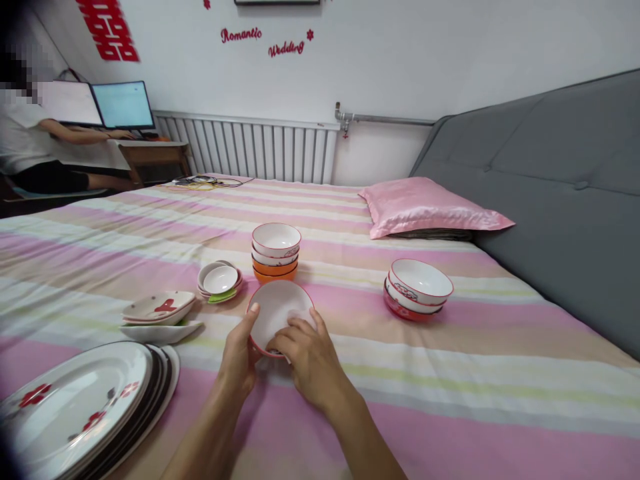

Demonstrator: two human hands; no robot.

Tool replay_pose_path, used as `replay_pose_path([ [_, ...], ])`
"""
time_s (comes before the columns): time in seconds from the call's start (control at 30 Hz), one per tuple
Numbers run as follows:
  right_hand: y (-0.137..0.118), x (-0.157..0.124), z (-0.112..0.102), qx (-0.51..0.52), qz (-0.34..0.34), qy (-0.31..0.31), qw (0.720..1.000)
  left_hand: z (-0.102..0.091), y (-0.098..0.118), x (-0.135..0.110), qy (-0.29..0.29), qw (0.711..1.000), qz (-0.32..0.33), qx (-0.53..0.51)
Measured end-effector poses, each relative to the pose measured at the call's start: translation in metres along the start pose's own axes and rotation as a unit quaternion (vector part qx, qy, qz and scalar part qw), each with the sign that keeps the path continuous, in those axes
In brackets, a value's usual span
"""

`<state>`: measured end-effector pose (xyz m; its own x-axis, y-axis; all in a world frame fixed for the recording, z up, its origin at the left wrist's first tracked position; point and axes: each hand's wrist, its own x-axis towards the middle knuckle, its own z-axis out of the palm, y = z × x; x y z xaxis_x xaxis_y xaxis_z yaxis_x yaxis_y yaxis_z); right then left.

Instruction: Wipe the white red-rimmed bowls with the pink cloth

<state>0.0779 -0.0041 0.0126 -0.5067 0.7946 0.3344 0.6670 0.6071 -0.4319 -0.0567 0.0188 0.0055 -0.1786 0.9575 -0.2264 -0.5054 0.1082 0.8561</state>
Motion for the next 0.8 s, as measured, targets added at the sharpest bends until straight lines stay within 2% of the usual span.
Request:
replay_pose_path([
  [0.2, 0.013, -0.001, 0.004, -0.024, -0.011, 0.001, 1.0, -0.009, 0.009, 0.004, -0.008, 0.996, -0.053, 0.074],
  [0.37, 0.02, 0.002, 0.012, -0.037, -0.057, 0.063, 0.996, 0.0, 0.009, -0.004, -0.013, 0.999, -0.042, -0.025],
  [0.47, 0.013, 0.003, 0.014, -0.026, -0.075, 0.111, 0.991, 0.011, 0.001, -0.013, -0.05, 0.995, -0.02, -0.09],
  [0.57, 0.0, 0.005, 0.016, -0.022, -0.066, 0.144, 0.987, 0.018, -0.006, -0.019, -0.041, 0.993, -0.008, -0.106],
  [0.7, -0.012, 0.006, 0.021, -0.035, -0.036, 0.135, 0.99, 0.019, -0.009, -0.021, -0.022, 0.994, -0.006, -0.104],
  [0.8, -0.009, 0.006, 0.022, -0.024, -0.031, 0.11, 0.993, 0.016, -0.008, -0.017, -0.008, 0.995, -0.007, -0.098],
])
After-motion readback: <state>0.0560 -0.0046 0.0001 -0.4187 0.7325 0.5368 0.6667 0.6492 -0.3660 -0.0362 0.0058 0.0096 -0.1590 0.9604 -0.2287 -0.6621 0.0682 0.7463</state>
